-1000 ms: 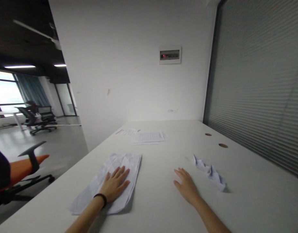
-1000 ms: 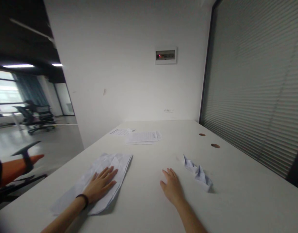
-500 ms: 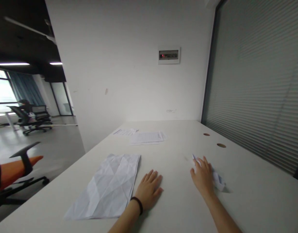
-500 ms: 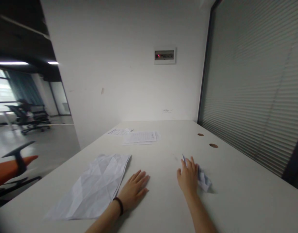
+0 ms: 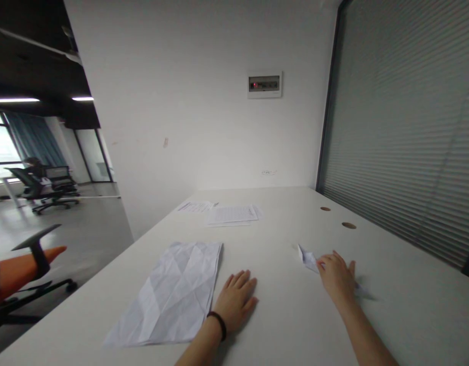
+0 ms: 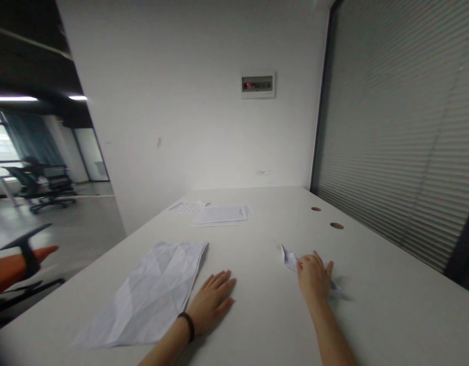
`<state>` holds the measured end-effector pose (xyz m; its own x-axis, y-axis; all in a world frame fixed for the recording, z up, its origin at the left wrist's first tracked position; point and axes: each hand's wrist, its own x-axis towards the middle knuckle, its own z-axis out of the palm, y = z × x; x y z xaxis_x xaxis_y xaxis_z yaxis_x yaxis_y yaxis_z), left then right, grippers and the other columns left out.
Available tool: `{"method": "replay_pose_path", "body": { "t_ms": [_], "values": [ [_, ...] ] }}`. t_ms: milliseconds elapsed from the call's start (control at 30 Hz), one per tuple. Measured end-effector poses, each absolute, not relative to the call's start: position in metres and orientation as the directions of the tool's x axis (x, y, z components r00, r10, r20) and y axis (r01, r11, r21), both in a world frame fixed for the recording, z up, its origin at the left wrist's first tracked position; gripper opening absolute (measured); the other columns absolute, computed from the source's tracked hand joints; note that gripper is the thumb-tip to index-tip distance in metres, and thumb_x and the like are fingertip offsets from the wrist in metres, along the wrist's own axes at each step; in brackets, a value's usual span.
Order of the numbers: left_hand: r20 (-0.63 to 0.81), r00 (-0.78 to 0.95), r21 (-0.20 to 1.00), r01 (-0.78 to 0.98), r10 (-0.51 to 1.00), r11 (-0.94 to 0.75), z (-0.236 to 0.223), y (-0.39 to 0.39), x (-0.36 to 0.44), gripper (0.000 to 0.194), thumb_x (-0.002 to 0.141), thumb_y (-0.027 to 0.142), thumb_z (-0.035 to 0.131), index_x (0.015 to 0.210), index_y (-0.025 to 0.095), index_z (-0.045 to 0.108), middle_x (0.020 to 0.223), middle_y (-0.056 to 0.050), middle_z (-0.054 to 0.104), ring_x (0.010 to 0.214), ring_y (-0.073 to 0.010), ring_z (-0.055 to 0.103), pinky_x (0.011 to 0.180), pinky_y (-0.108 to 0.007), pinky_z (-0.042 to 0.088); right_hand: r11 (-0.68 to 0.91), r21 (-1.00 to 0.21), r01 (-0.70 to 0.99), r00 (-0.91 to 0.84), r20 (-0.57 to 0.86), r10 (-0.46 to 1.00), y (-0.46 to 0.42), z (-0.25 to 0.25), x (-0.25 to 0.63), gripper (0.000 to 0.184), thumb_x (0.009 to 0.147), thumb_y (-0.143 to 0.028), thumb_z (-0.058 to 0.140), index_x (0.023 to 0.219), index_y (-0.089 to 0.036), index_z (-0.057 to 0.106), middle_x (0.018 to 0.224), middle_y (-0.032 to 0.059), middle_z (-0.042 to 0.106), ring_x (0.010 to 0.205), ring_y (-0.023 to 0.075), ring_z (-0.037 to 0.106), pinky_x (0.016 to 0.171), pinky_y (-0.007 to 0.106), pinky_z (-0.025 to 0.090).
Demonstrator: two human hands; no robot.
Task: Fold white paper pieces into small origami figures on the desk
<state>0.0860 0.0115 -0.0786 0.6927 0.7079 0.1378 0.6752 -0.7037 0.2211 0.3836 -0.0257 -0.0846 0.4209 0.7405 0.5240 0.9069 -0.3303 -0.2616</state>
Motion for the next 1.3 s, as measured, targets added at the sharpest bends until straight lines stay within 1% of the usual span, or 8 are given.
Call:
{"method": "replay_pose_path", "body": {
  "t_ms": [167, 300, 433, 567, 867, 967, 1067, 1300],
  "values": [
    [0.191, 0.656, 0.283, 0.675, 0.730, -0.681, -0.078, 0.012, 0.088, 0.046, 0.081, 0.036, 0.046, 0.124, 0.021, 0.040, 0.131, -0.008, 0.040, 0.121, -0.0240, 0.033, 0.102, -0.043, 0.022, 0.112, -0.405, 0.908, 0.140, 0.542, 0.828, -0.022, -0.077, 0.352, 0.016, 0.074, -0.028, 0.051, 0.069, -0.020, 0.065, 0.107, 0.0104, 0.055, 0.119, 0.0276, 0.032, 0.095, 0.045, 0.027],
    [0.254, 0.622, 0.372, 0.644, 0.741, -0.669, -0.074, 0.012, 0.090, 0.047, 0.082, 0.036, 0.047, 0.124, 0.018, 0.040, 0.127, -0.009, 0.045, 0.116, -0.0215, 0.039, 0.099, -0.037, 0.029, 0.330, -0.658, 0.677, -0.102, 0.360, 0.927, -0.025, -0.075, 0.312, 0.010, 0.072, -0.020, 0.052, 0.073, -0.019, 0.062, 0.089, 0.0055, 0.062, 0.092, 0.0187, 0.055, 0.085, 0.031, 0.040],
    [0.274, 0.652, 0.395, 0.594, 0.707, -0.701, -0.075, 0.013, 0.090, 0.034, 0.080, 0.032, 0.051, 0.114, 0.025, 0.052, 0.124, -0.004, 0.048, 0.113, -0.0204, 0.042, 0.097, -0.035, 0.031, 0.301, -0.784, 0.542, -0.079, 0.310, 0.948, -0.029, -0.078, 0.291, 0.014, 0.070, -0.017, 0.052, 0.081, -0.018, 0.061, 0.082, 0.0031, 0.063, 0.076, 0.0156, 0.058, 0.070, 0.026, 0.045],
    [0.267, 0.660, 0.374, 0.600, 0.702, -0.707, -0.081, 0.013, 0.091, 0.024, 0.080, 0.032, 0.051, 0.100, 0.024, 0.062, 0.121, -0.004, 0.051, 0.111, -0.0210, 0.044, 0.096, -0.035, 0.031, 0.228, -0.882, 0.412, -0.036, 0.234, 0.972, -0.028, -0.082, 0.289, 0.043, 0.065, -0.016, 0.058, 0.107, -0.019, 0.052, 0.082, 0.0005, 0.064, 0.075, 0.0150, 0.059, 0.072, 0.026, 0.046],
    [0.274, 0.635, 0.368, 0.625, 0.722, -0.689, -0.086, 0.012, 0.098, 0.030, 0.077, 0.029, 0.054, 0.106, 0.028, 0.059, 0.121, -0.004, 0.051, 0.115, -0.0241, 0.040, 0.096, -0.040, 0.029, 0.290, -0.809, 0.511, -0.079, 0.292, 0.953, -0.025, -0.085, 0.287, 0.005, 0.065, -0.021, 0.061, 0.065, -0.017, 0.062, 0.077, 0.0036, 0.064, 0.074, 0.0162, 0.058, 0.066, 0.025, 0.044],
    [0.371, 0.614, 0.432, 0.550, 0.697, -0.715, -0.082, 0.012, 0.101, 0.021, 0.080, 0.023, 0.049, 0.092, 0.025, 0.065, 0.101, -0.003, 0.062, 0.105, -0.0205, 0.048, 0.090, -0.033, 0.035, 0.321, -0.800, 0.507, -0.059, 0.339, 0.939, -0.025, -0.084, 0.283, 0.012, 0.066, -0.026, 0.061, 0.059, -0.017, 0.061, 0.080, 0.0048, 0.064, 0.078, 0.0172, 0.057, 0.069, 0.027, 0.043],
    [0.422, 0.559, 0.504, 0.510, 0.714, -0.697, -0.075, 0.010, 0.104, 0.023, 0.084, 0.025, 0.043, 0.081, 0.020, 0.065, 0.083, -0.004, 0.064, 0.084, -0.0174, 0.055, 0.077, -0.026, 0.040, 0.265, -0.862, 0.432, -0.027, 0.281, 0.959, -0.027, -0.081, 0.280, 0.015, 0.069, -0.030, 0.058, 0.075, -0.017, 0.062, 0.075, 0.0024, 0.063, 0.071, 0.0154, 0.056, 0.064, 0.025, 0.042],
    [0.354, 0.441, 0.607, 0.563, 0.825, -0.561, -0.068, 0.002, 0.107, 0.017, 0.084, 0.025, 0.040, 0.079, 0.018, 0.055, 0.070, -0.001, 0.061, 0.065, -0.0148, 0.055, 0.059, -0.022, 0.037, 0.222, -0.923, 0.316, -0.026, 0.225, 0.974, -0.027, -0.081, 0.273, 0.020, 0.075, -0.036, 0.050, 0.068, -0.018, 0.050, 0.056, -0.0046, 0.054, 0.053, 0.0108, 0.049, 0.049, 0.020, 0.036]
  ]
}}
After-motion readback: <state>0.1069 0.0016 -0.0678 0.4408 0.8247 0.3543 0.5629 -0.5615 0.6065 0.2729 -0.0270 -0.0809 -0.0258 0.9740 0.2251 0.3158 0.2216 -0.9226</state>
